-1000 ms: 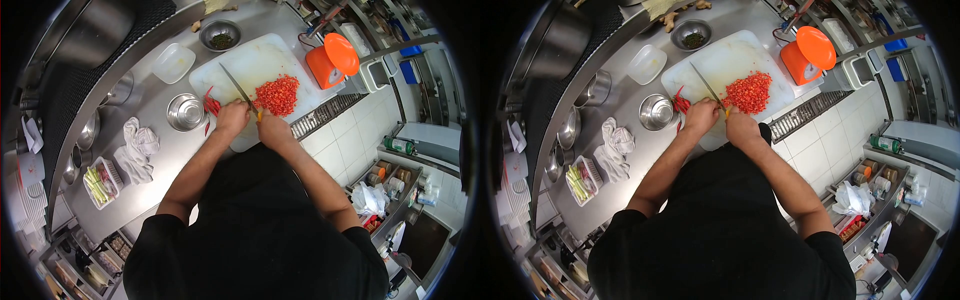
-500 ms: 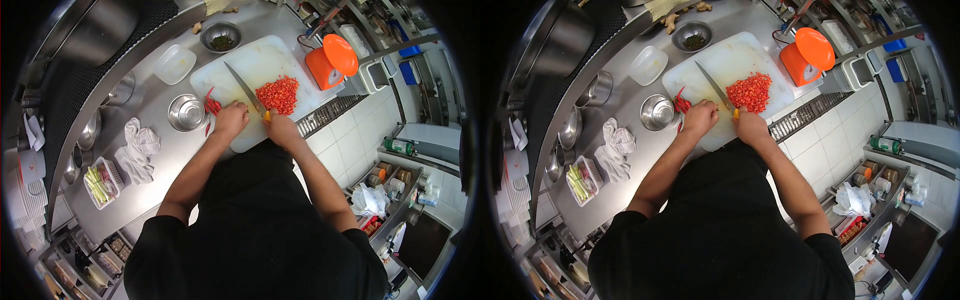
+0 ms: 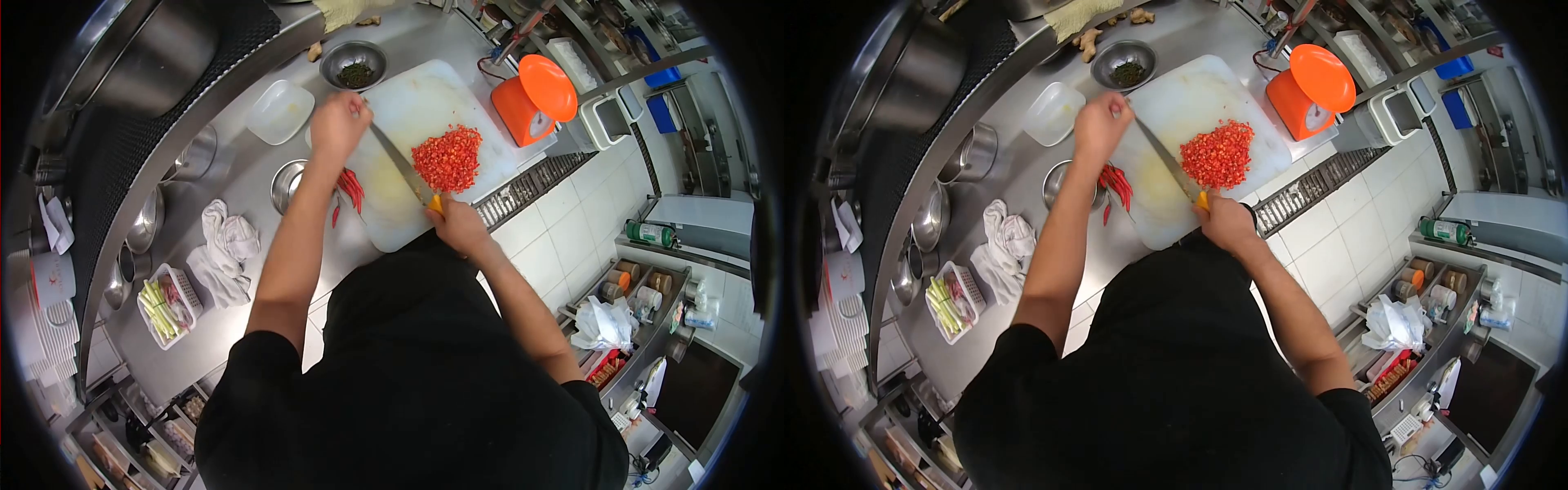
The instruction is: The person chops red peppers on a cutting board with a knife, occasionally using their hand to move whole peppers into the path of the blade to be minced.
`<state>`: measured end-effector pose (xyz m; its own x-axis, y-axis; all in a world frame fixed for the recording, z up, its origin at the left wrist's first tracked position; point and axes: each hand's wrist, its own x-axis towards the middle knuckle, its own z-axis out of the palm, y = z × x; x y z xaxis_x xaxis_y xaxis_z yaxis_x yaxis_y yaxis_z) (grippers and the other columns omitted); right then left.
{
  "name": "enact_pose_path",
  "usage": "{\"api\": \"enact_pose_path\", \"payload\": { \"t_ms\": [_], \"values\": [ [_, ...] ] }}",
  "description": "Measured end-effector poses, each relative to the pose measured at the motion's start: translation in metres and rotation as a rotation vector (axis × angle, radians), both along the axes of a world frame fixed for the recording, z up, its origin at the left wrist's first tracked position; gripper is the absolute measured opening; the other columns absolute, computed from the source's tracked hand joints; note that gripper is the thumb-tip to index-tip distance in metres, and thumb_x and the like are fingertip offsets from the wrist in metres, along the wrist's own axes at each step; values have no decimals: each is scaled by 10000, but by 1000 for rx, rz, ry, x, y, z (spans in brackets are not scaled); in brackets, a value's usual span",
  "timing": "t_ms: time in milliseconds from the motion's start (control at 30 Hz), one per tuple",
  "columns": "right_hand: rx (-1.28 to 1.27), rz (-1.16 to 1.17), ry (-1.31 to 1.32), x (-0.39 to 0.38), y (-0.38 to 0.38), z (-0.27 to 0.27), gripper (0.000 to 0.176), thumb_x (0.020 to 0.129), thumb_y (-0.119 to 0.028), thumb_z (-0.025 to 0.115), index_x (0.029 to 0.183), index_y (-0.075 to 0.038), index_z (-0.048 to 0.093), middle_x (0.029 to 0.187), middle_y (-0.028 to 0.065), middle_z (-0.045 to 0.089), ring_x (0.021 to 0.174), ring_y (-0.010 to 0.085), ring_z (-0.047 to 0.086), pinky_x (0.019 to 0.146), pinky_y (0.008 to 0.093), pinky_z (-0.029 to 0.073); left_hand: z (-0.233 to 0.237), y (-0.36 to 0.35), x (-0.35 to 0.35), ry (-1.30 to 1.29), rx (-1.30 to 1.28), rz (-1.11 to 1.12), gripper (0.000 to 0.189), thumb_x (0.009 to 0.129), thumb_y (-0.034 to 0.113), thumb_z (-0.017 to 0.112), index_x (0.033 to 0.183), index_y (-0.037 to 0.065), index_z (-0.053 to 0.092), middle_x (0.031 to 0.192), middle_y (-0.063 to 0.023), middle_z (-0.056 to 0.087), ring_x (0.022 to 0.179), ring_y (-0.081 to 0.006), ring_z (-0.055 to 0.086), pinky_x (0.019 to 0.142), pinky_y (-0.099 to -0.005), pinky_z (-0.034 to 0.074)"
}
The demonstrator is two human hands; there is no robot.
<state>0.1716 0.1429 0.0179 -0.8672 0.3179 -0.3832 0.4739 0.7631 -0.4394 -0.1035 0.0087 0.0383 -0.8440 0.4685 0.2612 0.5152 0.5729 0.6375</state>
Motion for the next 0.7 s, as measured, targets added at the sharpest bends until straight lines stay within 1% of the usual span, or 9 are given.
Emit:
{"api": "enact_pose_path", "payload": {
  "t_ms": [67, 167, 267, 300, 400, 500, 600, 700],
  "values": [
    [44, -45, -11, 4, 7, 5, 458, 1021, -392, 602, 1178, 36, 563, 942, 285, 728, 907, 466, 718, 814, 563, 559, 13, 18, -37, -8, -79, 15, 227, 845, 301, 737, 942, 96, 739, 898, -114, 746, 858, -307, 728, 767, -415, 567],
    [77, -79, -29, 6, 14, 7, 454, 1021, -388, 604, 1175, 37, 563, 927, 282, 729, 895, 467, 719, 802, 571, 559, 10, 42, -86, -25, -175, -7, 224, 869, 299, 706, 979, 111, 758, 961, -112, 768, 913, -318, 736, 803, -430, 573],
    [91, -88, -34, 4, 11, 5, 452, 1022, -381, 603, 1166, 45, 555, 907, 284, 726, 873, 467, 722, 782, 571, 566, -10, 58, -125, -32, -340, -48, 272, 875, 286, 695, 1080, 123, 769, 1022, -107, 778, 968, -315, 738, 860, -431, 579],
    [95, -93, -36, 3, 10, 5, 452, 1023, -380, 601, 1160, 48, 553, 903, 286, 725, 869, 466, 722, 779, 571, 567, -25, 58, -132, 43, -295, -68, 296, 888, 246, 681, 1143, 125, 770, 1068, -104, 780, 1002, -319, 736, 897, -420, 580],
    [109, -107, -41, 2, 8, -1, 451, 1023, -379, 601, 1144, 53, 548, 892, 287, 723, 854, 464, 723, 765, 567, 573, -37, 55, -128, 90, -242, -108, 292, 899, 206, 675, 1162, 125, 771, 1098, -103, 775, 1018, -325, 731, 914, -412, 584],
    [110, -116, -32, 4, 6, 0, 447, 1023, -378, 599, 1131, 53, 547, 881, 282, 723, 840, 461, 724, 753, 562, 577, -4, 38, -87, 50, -195, -137, 246, 903, 168, 674, 1120, 115, 777, 1118, -115, 767, 1035, -329, 723, 916, -417, 578],
    [111, -105, -9, 5, 7, -3, 445, 1023, -376, 598, 1130, 54, 548, 867, 275, 722, 828, 458, 724, 744, 558, 579, 25, 14, -42, -156, -336, -203, 221, 886, 162, 692, 1080, 100, 778, 1125, -129, 760, 1051, -332, 713, 923, -429, 569],
    [119, -90, -14, 4, 9, -2, 444, 1023, -374, 598, 1130, 55, 549, 856, 271, 720, 818, 455, 723, 738, 558, 578, 17, -13, -16, -132, -539, -447, 200, 852, 128, 692, 1026, 97, 784, 1083, -141, 760, 1038, -347, 712, 912, -432, 565]
  ]
}}
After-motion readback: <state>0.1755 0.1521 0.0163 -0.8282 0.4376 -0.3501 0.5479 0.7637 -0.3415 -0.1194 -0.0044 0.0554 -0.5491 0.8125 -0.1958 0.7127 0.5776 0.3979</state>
